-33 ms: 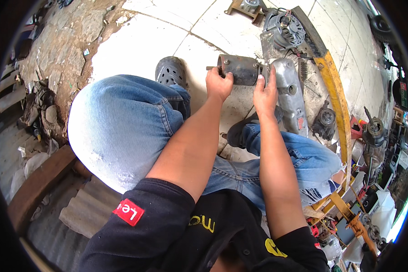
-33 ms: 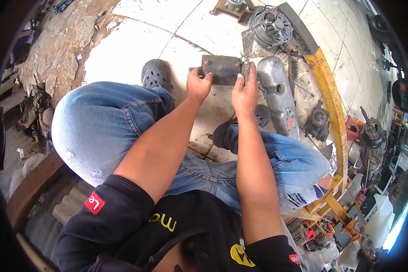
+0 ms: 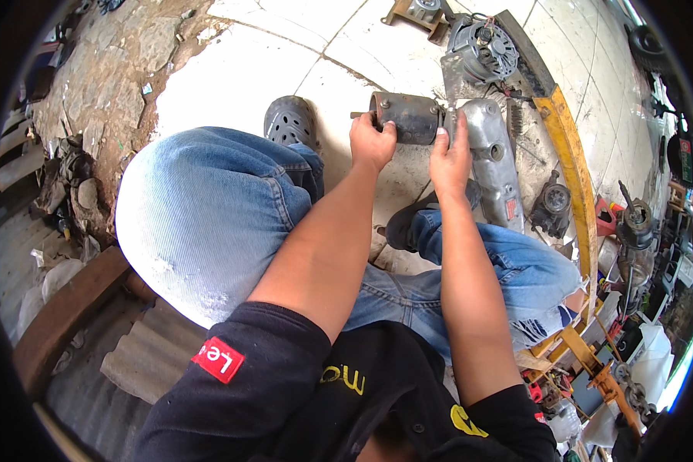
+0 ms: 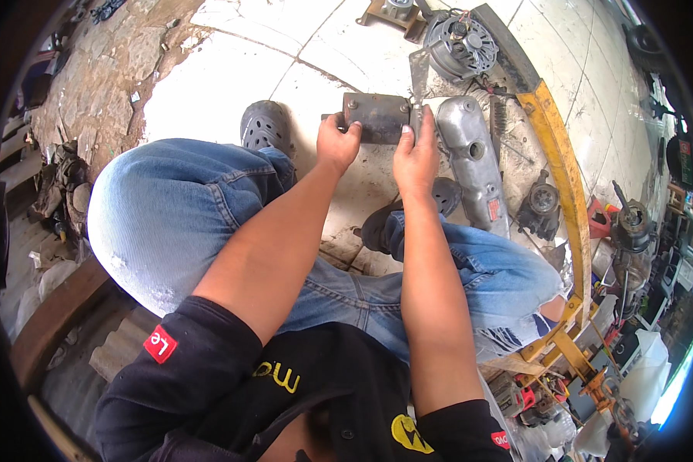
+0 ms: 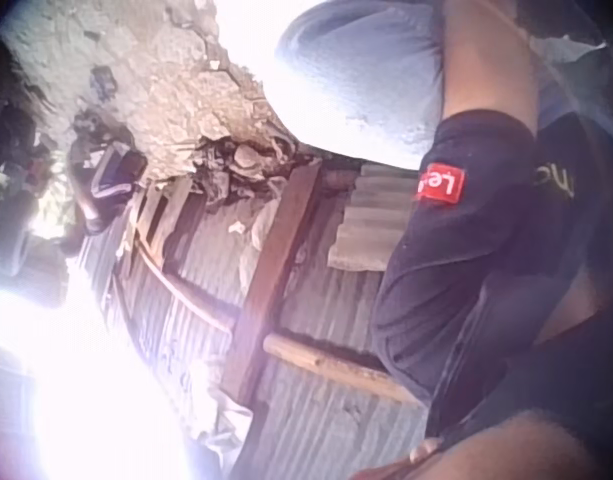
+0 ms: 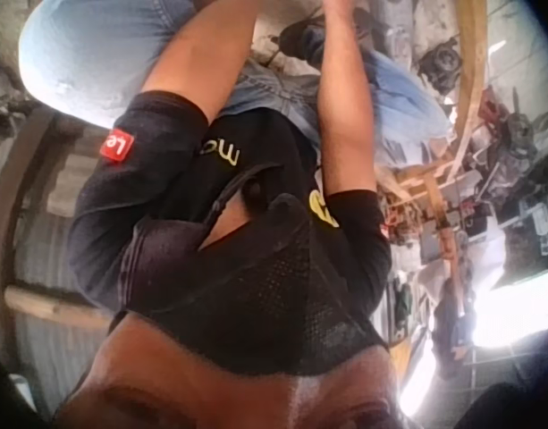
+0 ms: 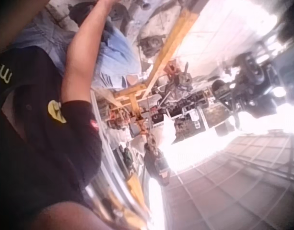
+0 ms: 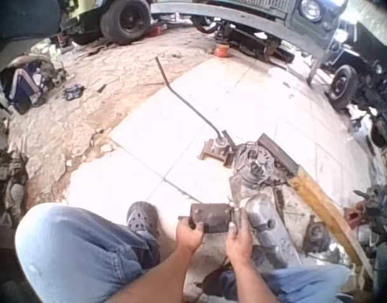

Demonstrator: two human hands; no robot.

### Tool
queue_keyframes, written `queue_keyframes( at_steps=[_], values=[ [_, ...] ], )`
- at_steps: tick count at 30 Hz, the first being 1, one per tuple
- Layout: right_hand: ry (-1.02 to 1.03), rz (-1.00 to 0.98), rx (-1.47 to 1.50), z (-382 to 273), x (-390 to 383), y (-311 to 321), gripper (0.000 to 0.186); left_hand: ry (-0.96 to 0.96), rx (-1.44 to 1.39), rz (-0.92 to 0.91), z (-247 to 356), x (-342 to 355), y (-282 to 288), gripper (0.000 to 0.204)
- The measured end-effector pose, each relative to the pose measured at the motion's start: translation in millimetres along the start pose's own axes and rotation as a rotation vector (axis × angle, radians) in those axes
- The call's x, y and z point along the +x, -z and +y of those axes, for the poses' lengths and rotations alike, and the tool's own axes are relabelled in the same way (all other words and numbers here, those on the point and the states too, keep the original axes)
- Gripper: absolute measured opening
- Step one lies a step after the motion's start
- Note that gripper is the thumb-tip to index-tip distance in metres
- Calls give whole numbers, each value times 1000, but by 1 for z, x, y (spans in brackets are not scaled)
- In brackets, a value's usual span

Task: The person sits on the floor and uses a metal rod and a small tool to manipulate a cylindrical mechanical component. They repeatedly insert the rod into the component and adjust it with their hands, occasionally picking up and setting down other parts nearby.

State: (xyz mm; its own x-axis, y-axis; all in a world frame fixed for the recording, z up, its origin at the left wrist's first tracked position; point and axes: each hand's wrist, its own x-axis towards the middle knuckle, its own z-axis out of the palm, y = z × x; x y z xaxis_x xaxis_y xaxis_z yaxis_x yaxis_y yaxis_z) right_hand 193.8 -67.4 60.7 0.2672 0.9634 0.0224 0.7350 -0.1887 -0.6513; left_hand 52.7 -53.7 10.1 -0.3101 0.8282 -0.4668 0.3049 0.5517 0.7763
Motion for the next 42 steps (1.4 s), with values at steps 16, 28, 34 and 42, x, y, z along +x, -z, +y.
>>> queue_keyframes(
  at_steps=[16, 28, 34, 42],
  values=[
    [-107, -197, -79, 3, -3, 1, 55, 8, -52, -21, 14, 21, 0, 48],
    [41, 37, -22, -8, 32, 25, 49, 295, -210, -37, 28, 43, -3, 47],
    [4, -200, -196, 5, 34, 21, 51, 277, -211, -43, 32, 40, -1, 49],
    [19, -190, -258, -10, 37, 18, 52, 308, -208, -37, 32, 42, 3, 45]
  ],
)
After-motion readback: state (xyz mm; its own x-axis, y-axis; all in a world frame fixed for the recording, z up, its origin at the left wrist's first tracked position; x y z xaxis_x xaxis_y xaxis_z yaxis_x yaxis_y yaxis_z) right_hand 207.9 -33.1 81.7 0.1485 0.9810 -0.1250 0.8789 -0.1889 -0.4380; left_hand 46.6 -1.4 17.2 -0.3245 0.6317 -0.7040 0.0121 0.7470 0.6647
